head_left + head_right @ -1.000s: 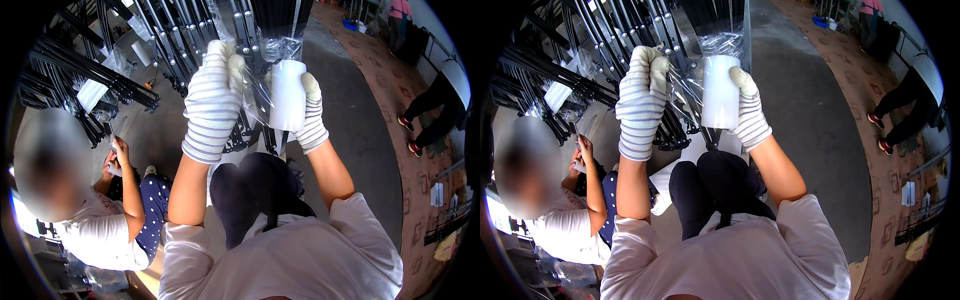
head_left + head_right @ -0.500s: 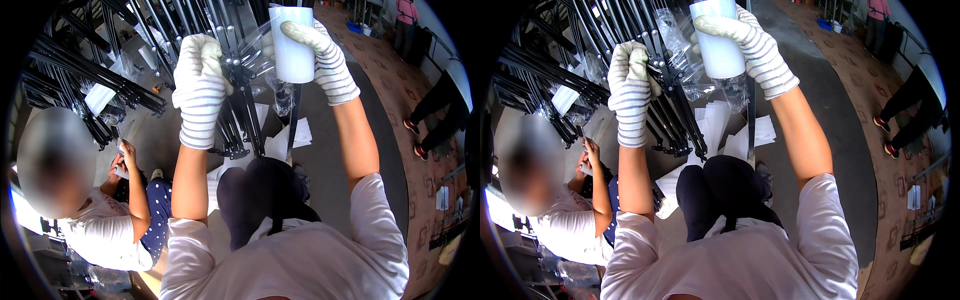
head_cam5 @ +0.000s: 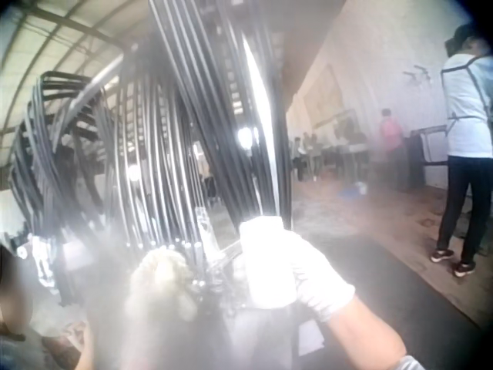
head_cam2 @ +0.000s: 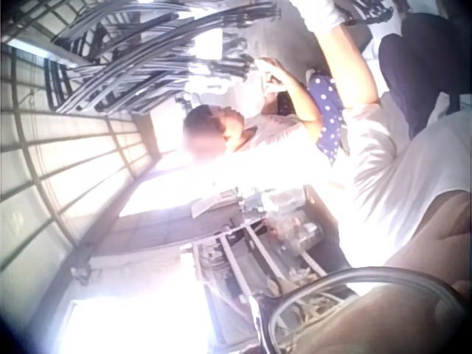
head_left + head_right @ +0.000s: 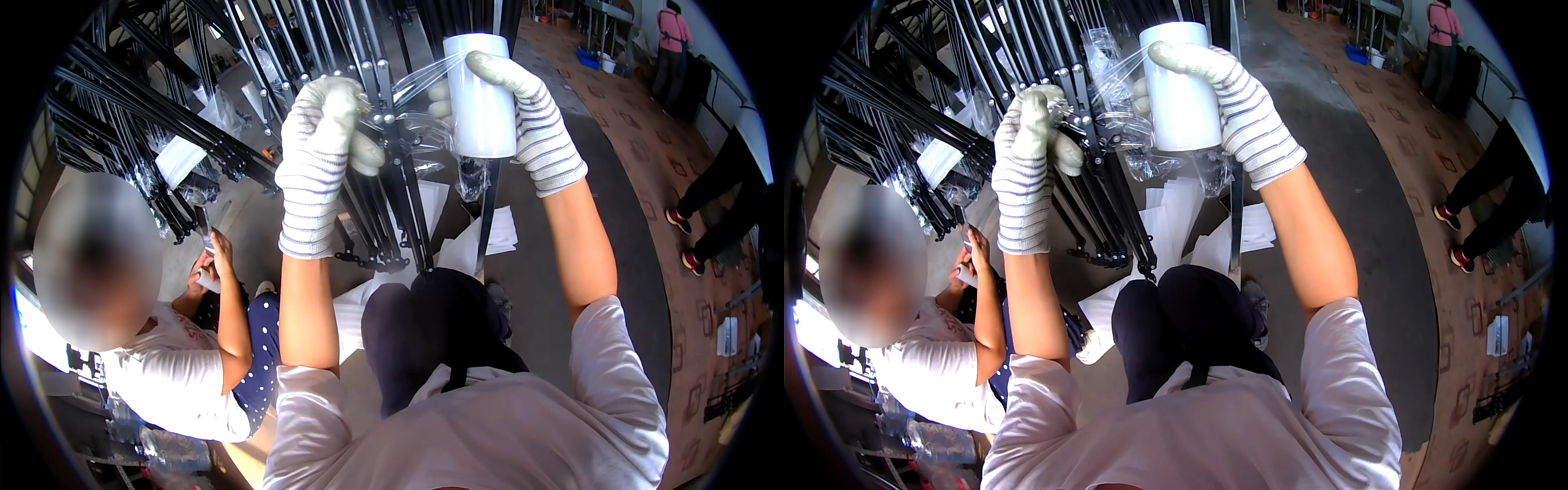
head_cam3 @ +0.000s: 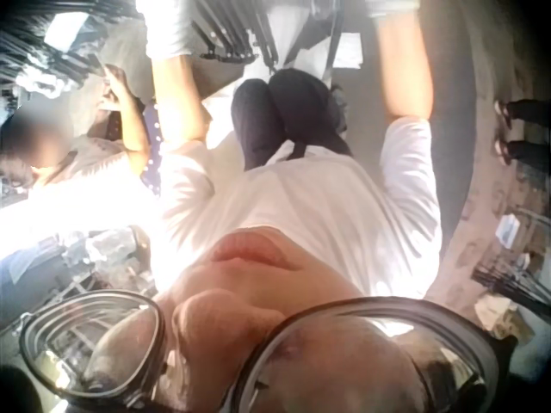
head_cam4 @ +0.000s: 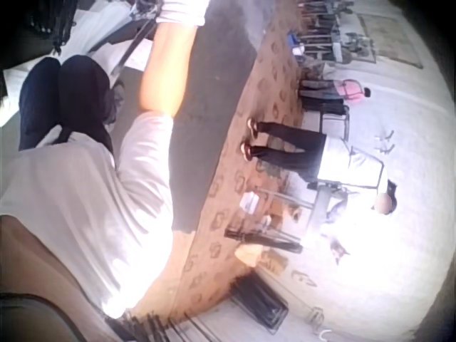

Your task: The person uses a roll of plastic wrap to cover joints and sections of several black metal frames suspended from a rack. The person wraps each frame by hand, ensuring the plastic adheres firmly to the metal structure.

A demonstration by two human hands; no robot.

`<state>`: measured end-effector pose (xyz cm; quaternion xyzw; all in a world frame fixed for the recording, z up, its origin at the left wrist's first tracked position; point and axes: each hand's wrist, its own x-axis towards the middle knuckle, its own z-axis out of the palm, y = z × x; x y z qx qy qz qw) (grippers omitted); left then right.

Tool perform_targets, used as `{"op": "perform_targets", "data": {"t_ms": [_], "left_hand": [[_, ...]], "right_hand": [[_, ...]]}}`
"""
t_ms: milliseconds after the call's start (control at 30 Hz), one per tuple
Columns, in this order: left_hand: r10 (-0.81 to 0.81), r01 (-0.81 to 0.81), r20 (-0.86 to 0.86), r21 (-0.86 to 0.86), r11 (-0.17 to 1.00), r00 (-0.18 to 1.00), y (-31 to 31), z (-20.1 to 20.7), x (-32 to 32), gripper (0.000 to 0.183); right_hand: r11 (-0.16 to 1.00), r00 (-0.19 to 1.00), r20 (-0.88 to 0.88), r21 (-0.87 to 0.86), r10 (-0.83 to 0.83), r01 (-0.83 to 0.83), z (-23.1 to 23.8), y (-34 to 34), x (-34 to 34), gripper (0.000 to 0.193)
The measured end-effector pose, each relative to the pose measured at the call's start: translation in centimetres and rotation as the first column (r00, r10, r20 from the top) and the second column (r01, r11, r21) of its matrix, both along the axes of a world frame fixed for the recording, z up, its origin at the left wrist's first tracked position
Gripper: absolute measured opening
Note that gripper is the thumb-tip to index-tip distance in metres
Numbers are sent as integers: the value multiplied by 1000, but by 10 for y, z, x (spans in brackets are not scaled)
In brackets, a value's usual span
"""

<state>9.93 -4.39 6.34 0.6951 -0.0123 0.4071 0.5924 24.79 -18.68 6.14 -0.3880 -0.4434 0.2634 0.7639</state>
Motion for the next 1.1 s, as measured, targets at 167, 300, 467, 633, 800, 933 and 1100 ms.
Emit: {"op": "perform_targets", "data": {"t_ms": [167,300,467,633,800,933,1100], "left_hand": [[-9,9,-118,0,1000,993,-3,11,2,20],[160,-156,-76,55,986,984,-12,7,14,11],[422,-500,313,237,833,851,-6,-1,35,6],[406,-505,405,175,845,819,1,-1,42,4],[156,-160,108,26,987,982,-10,14,17,6],[205,-233,161,184,955,966,-1,19,16,10],[170,-214,202,220,952,965,-10,29,15,12]], "right_hand": [[986,986,-50,57,159,-156,4,5,-6,65],[980,982,-30,66,189,-186,6,4,-3,63],[995,995,-30,37,98,-97,6,5,-5,57],[950,950,124,169,-287,265,3,12,-2,42],[547,472,308,238,-826,803,-4,35,-1,69],[518,470,237,215,-850,828,7,50,-17,66],[597,538,263,281,-801,751,20,89,0,60]]}}
